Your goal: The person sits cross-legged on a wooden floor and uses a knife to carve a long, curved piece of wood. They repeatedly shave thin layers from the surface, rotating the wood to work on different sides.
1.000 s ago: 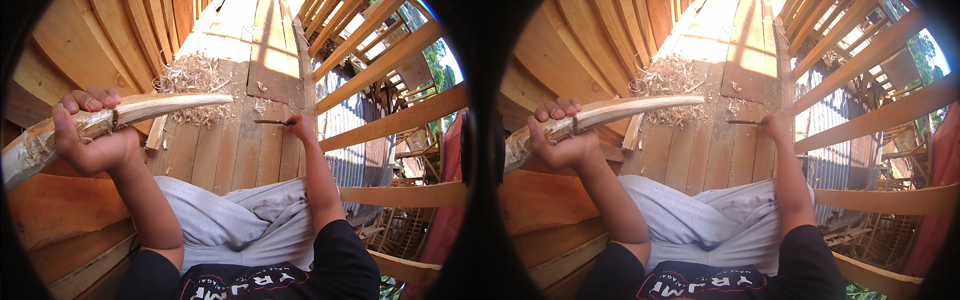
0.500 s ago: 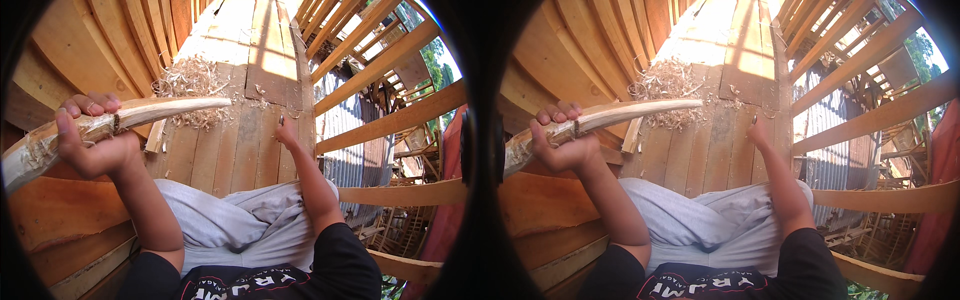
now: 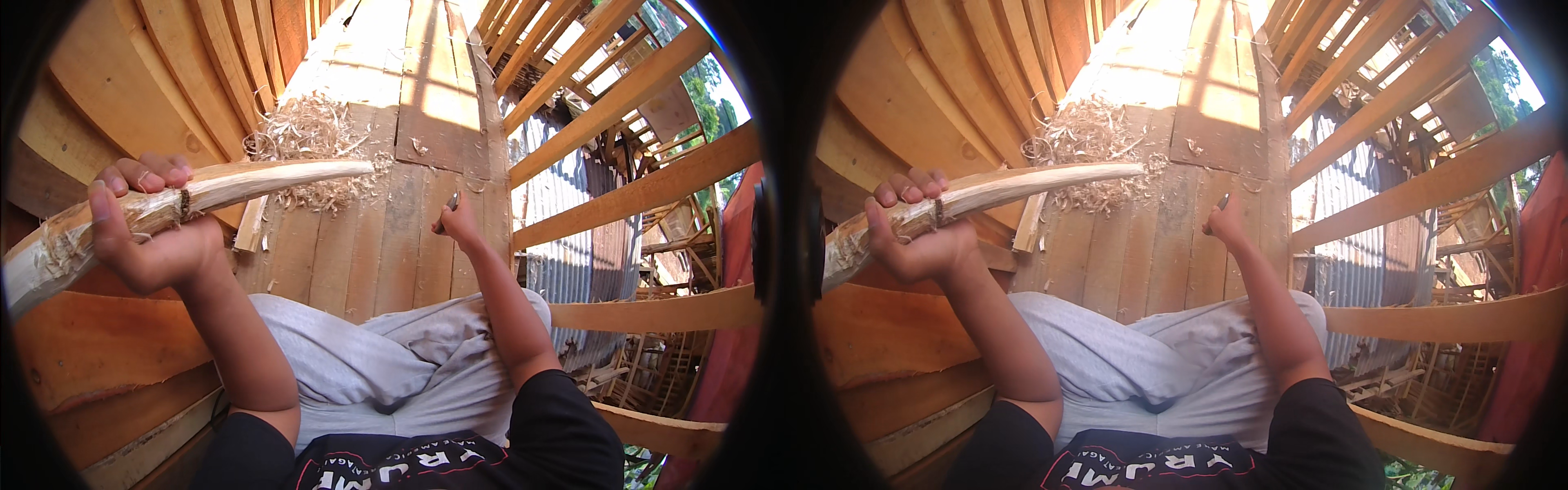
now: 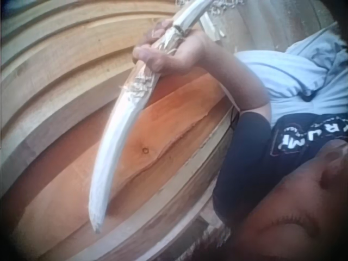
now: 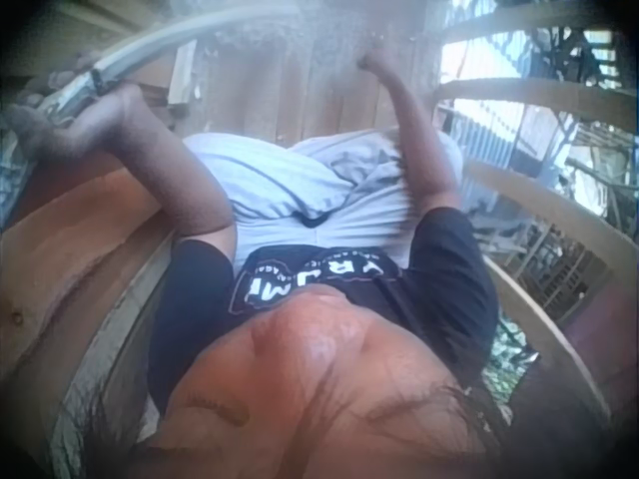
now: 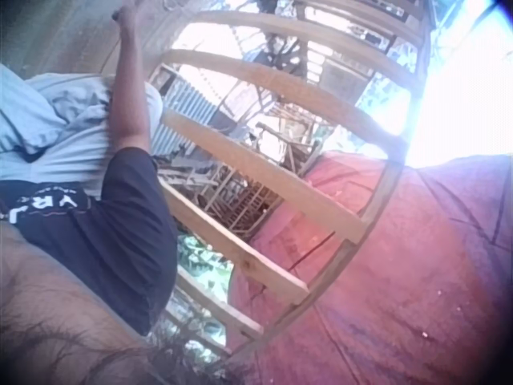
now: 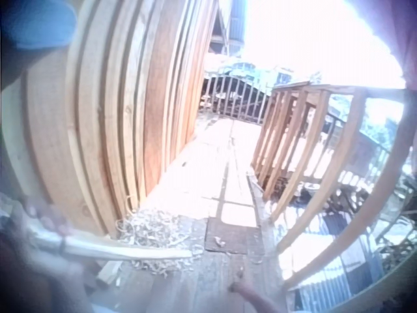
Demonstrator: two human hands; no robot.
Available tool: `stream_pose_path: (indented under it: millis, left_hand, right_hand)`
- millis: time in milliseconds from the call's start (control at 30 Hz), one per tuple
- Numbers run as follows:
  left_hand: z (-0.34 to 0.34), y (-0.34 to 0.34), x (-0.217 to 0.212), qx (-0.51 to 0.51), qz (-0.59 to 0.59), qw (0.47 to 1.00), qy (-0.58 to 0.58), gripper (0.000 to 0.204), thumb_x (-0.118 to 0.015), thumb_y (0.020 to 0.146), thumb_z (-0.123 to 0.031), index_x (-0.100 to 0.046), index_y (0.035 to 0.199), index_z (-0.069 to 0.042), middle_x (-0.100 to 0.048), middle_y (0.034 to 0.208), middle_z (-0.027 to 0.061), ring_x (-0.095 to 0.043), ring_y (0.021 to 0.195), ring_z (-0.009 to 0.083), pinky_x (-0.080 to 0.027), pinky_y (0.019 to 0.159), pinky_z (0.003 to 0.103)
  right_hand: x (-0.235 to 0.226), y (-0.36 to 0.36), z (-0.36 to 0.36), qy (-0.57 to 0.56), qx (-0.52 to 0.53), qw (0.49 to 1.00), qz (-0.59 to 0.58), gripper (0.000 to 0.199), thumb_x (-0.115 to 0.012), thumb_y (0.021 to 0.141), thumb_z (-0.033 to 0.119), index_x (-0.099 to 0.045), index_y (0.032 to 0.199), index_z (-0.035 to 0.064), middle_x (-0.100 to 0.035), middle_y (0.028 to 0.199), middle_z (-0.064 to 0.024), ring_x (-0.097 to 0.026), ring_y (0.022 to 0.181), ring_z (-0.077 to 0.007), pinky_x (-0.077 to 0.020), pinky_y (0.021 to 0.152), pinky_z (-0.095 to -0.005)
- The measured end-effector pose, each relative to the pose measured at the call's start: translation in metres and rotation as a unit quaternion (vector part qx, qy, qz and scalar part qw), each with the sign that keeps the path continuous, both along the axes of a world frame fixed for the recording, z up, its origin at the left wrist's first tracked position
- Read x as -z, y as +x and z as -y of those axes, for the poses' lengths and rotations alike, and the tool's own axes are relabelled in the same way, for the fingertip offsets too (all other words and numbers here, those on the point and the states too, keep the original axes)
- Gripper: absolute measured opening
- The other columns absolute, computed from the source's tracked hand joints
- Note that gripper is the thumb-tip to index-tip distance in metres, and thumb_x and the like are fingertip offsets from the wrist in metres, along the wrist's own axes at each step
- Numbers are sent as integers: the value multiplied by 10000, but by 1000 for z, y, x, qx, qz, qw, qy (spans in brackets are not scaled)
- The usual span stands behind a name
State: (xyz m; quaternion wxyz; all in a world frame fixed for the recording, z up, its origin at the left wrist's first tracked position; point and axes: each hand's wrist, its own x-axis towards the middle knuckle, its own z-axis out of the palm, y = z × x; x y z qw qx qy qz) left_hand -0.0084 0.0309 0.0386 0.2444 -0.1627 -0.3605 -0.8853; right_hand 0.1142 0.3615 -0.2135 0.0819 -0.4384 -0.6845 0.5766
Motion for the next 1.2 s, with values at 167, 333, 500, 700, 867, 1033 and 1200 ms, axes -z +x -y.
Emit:
stream_pose_path:
  millis: [167, 333, 500, 700, 867, 1033, 1200]
  left_hand:
    - [-7, 1, -2, 9, 0, 1000, 2, 294, -563, 773, -364, -406, 748, -116, -405, 618, 22, -404, 539, 154, -380, 573, 313]
    - [0, 0, 0, -9, 1, 1000, -8, 295, -558, 777, -365, -406, 745, -114, -405, 619, 25, -406, 540, 157, -379, 579, 315]
    - [-3, 0, -1, -2, 2, 1000, -4, 295, -557, 780, -367, -409, 745, -114, -405, 621, 25, -407, 542, 156, -377, 584, 312]
    - [1, -2, 1, -5, -5, 1000, -6, 290, -559, 785, -362, -412, 753, -114, -408, 622, 25, -398, 545, 151, -374, 582, 311]
    - [0, -2, 1, 3, 10, 1000, 15, 292, -566, 783, -360, -410, 754, -116, -403, 620, 25, -398, 552, 150, -370, 584, 313]
    - [1, -1, -1, 5, 9, 1000, 13, 275, -574, 770, -343, -414, 749, -120, -397, 626, 20, -400, 571, 152, -356, 606, 308]
    - [0, 0, -1, 4, 9, 1000, 12, 272, -569, 767, -343, -414, 752, -120, -397, 627, 23, -394, 569, 154, -355, 605, 308]
  right_hand:
    - [31, 21, -50, -64, -81, 982, 159, 543, -466, 876, -34, -258, 1377, -8, -541, 847, -151, -609, 568, -239, -586, 556, -401]
    - [-11, 5, 1, -87, -97, 991, -34, 583, -483, 879, -3, -253, 1415, 8, -556, 784, -144, -597, 546, -228, -587, 557, -405]
    - [17, 3, -41, -6, 8, 1000, 26, 552, -491, 892, 9, -294, 1407, 23, -554, 822, -135, -598, 574, -213, -573, 523, -377]
    - [19, -10, -27, -49, -175, 983, 6, 557, -494, 895, 7, -297, 1414, 47, -557, 839, -124, -567, 520, -183, -555, 476, -339]
    - [21, -29, -35, 61, -53, 996, -42, 562, -508, 901, 23, -294, 1419, 60, -572, 881, -123, -581, 558, -161, -558, 491, -333]
    - [15, -37, -33, -15, -263, 964, 21, 555, -513, 904, 28, -300, 1416, 61, -584, 881, -121, -602, 593, -155, -564, 525, -317]
    - [9, -38, -15, -60, -135, 985, -90, 550, -512, 906, 33, -296, 1413, 38, -585, 875, -134, -616, 608, -175, -570, 537, -326]
